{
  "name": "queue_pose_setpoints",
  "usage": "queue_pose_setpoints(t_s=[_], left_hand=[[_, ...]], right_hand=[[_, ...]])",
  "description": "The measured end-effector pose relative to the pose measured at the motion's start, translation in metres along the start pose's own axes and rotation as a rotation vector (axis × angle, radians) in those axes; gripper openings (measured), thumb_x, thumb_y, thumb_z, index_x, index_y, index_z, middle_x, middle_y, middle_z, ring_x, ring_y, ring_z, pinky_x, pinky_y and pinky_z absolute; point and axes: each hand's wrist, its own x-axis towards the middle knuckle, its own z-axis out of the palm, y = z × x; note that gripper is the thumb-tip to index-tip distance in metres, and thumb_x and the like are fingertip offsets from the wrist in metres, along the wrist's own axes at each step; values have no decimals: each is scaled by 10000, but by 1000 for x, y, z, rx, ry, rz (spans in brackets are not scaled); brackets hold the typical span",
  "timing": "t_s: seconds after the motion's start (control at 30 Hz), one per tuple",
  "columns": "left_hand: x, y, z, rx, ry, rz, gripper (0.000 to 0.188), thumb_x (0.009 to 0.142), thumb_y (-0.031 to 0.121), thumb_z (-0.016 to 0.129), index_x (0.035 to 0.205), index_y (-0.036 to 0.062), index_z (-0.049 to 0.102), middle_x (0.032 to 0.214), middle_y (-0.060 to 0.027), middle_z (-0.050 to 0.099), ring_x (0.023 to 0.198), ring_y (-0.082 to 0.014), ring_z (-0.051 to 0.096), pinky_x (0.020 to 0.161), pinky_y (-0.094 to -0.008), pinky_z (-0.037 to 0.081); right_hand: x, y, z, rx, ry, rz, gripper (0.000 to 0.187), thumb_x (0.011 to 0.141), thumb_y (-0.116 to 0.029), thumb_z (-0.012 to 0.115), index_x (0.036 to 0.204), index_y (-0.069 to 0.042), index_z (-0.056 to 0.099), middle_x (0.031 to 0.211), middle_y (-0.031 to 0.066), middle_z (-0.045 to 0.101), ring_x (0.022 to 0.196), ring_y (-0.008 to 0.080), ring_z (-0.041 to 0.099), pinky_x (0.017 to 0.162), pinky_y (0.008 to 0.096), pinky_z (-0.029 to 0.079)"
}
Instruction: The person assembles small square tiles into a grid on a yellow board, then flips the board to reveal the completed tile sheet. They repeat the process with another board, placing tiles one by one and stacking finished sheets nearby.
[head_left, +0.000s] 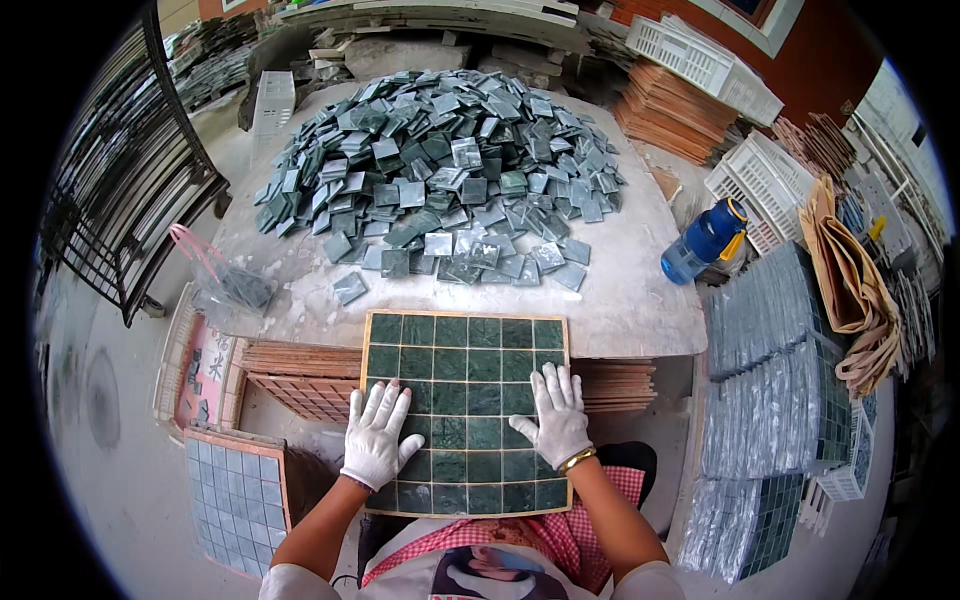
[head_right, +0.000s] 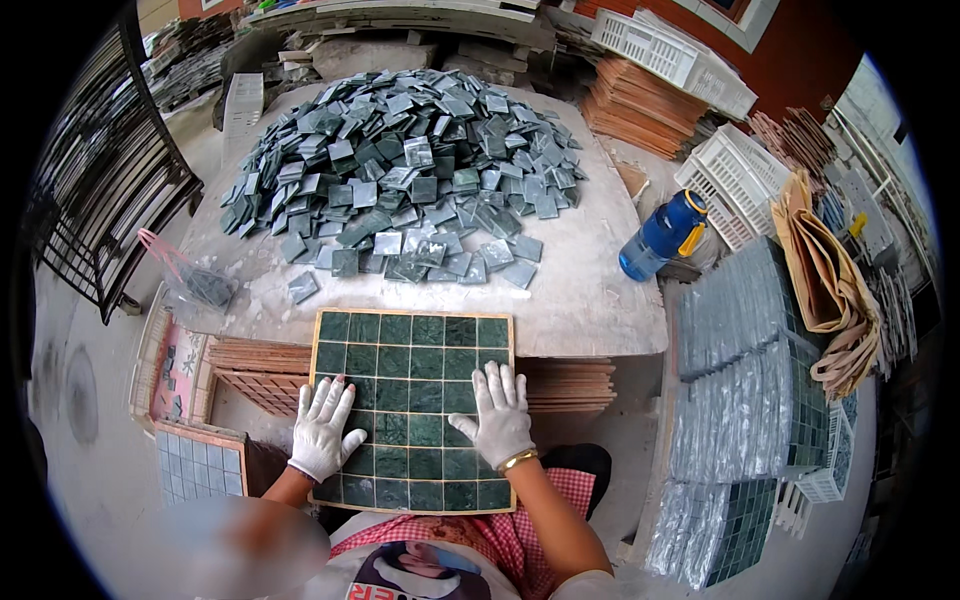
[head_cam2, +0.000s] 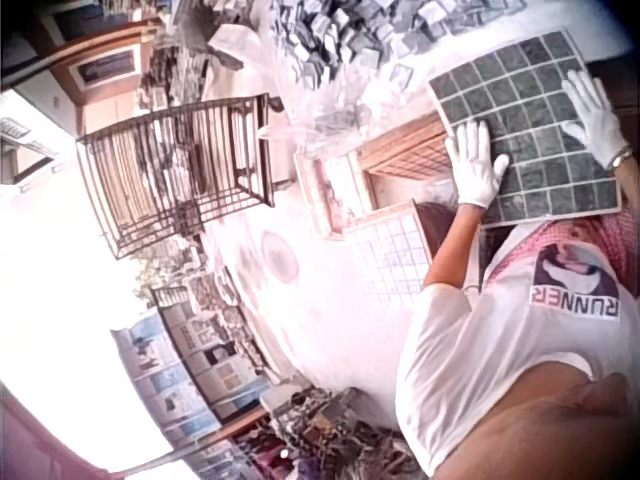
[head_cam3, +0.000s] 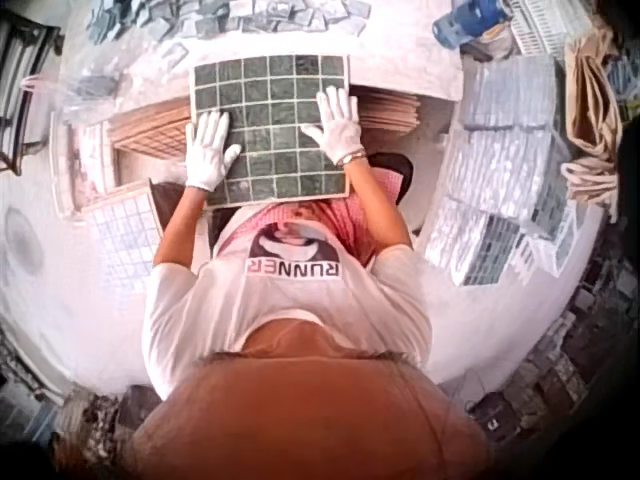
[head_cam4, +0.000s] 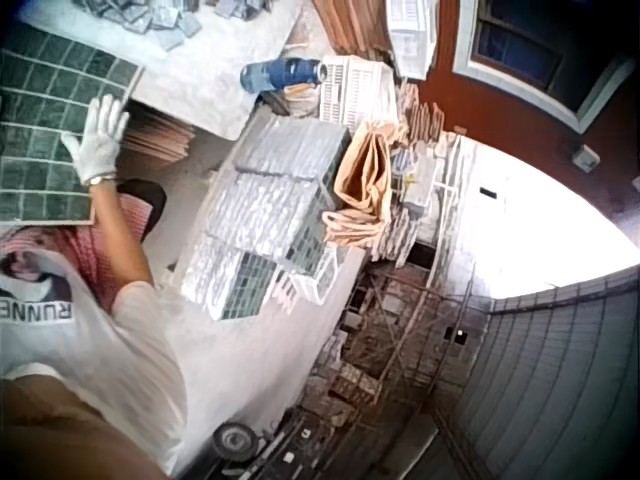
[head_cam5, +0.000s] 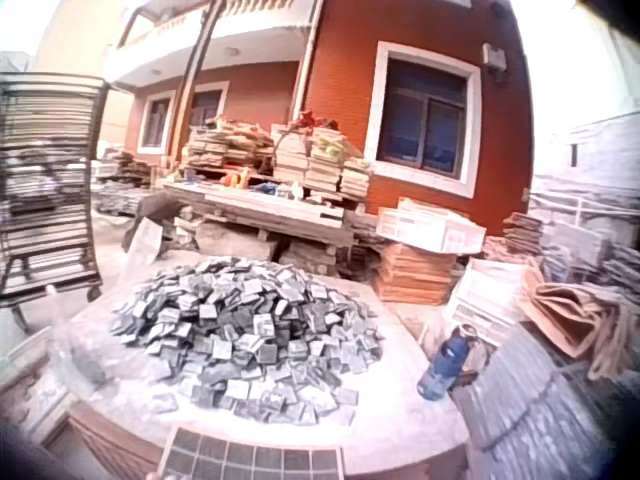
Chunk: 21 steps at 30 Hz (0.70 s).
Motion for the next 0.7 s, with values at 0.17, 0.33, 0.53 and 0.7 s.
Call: queue_pose_setpoints(t_s=[0.17, 0.33, 0.53, 0.7], left_hand=[[-92, -22, 26, -678, 192, -196, 719, 909, 431, 503, 1417, -22, 271, 1462, -224, 286, 1362, -354, 274, 1100, -424, 233], [-124, -53, 42, -1721, 483, -792, 833, 897, 613, 389, 1455, 33, 176, 1501, -168, 213, 1392, -295, 210, 1125, -433, 179], [-113, -86, 14, -1773, 656, -638, 795, 882, 640, 389, 1411, 55, 299, 1421, -137, 359, 1317, -303, 339, 1077, -438, 276], [-127, -93, 22, -1658, 613, -709, 706, 914, 567, 423, 1373, 34, 363, 1351, -152, 445, 1249, -291, 435, 1044, -425, 327]], right_hand=[[-37, -90, -3, 167, -160, -278, 839, 734, -605, 595, 1291, 9, 463, 1395, 191, 381, 1317, 332, 319, 1123, 489, 186], [-21, -183, 32, 357, -208, -619, 733, 804, -530, 558, 1316, -14, 457, 1406, 167, 379, 1333, 298, 307, 1124, 479, 193], [-16, -279, 47, 291, -542, -780, 642, 871, -417, 537, 1360, -23, 401, 1414, 156, 390, 1341, 299, 317, 1143, 447, 155], [-17, -215, 23, 726, -177, -705, 583, 834, -342, 610, 1301, -26, 462, 1380, 171, 414, 1326, 311, 336, 1111, 463, 246]])
